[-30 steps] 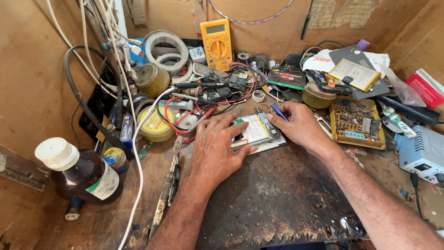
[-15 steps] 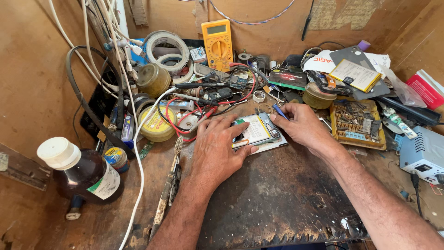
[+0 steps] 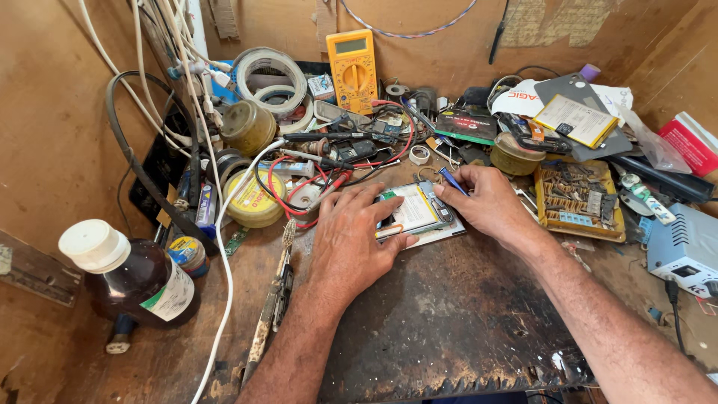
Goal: The person works on a disassembled mobile phone at a cluttered workbench, holding the phone steady with one hand while using a blue pry tool in the other hand to work along the edge of the phone's back cover and internal components. Near the end they lift and reposition the phone, separating the cover to expose the battery and internal board.
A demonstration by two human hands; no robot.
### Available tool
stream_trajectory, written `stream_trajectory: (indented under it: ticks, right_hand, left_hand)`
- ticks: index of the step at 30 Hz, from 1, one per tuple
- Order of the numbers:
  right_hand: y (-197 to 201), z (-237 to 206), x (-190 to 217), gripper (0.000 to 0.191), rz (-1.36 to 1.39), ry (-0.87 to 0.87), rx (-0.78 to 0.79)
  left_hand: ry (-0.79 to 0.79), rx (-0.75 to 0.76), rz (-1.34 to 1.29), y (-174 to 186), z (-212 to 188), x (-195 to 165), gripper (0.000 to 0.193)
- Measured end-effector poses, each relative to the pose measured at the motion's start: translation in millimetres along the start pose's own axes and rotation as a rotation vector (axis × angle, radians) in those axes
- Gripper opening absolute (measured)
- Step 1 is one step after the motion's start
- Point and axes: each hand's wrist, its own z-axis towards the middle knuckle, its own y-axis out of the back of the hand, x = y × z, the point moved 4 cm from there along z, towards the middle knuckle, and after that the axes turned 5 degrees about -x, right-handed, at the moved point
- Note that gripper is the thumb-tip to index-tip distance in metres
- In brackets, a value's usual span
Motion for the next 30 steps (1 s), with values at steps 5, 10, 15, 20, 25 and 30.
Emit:
stream_trajectory:
  ticks: [5, 10, 15, 20, 25, 30]
  right_hand:
    - [0.2, -0.1, 2.4, 0.034, -0.025, -0.002, -0.011]
    - [1.8, 1.6, 5.4, 0.037, -0.091, -0.023, -0.016]
    - [1.5, 2.7, 5.0, 0.036, -0.033, -0.059, 0.003]
    - [0.0, 0.7, -2.1, 0.030, 0.221, -0.229, 0.068]
    - [0.2, 0.1, -3.7, 0.028, 0.248, -0.269, 0.082]
    - [-1.3, 0.2, -1.0, 0.032, 0.179, -0.212, 0.072]
  left_hand:
    - [0.008, 0.013, 0.010, -0.1, 0.1, 0.1, 0.056]
    - [-0.003, 0.003, 0.016, -0.7, 0.3, 0.3, 0.055]
    - [-0.009, -0.014, 0.003, -0.6, -1.0, 0.9, 0.056]
    - [-0.017, -0.022, -0.007, -0.5, -0.8, 1.1, 0.055]
    - [-0.022, -0.031, -0.013, -0.5, -0.6, 0.7, 0.055]
    - [-0.019, -0.023, 0.002, 0.0, -0.8, 1.5, 0.054]
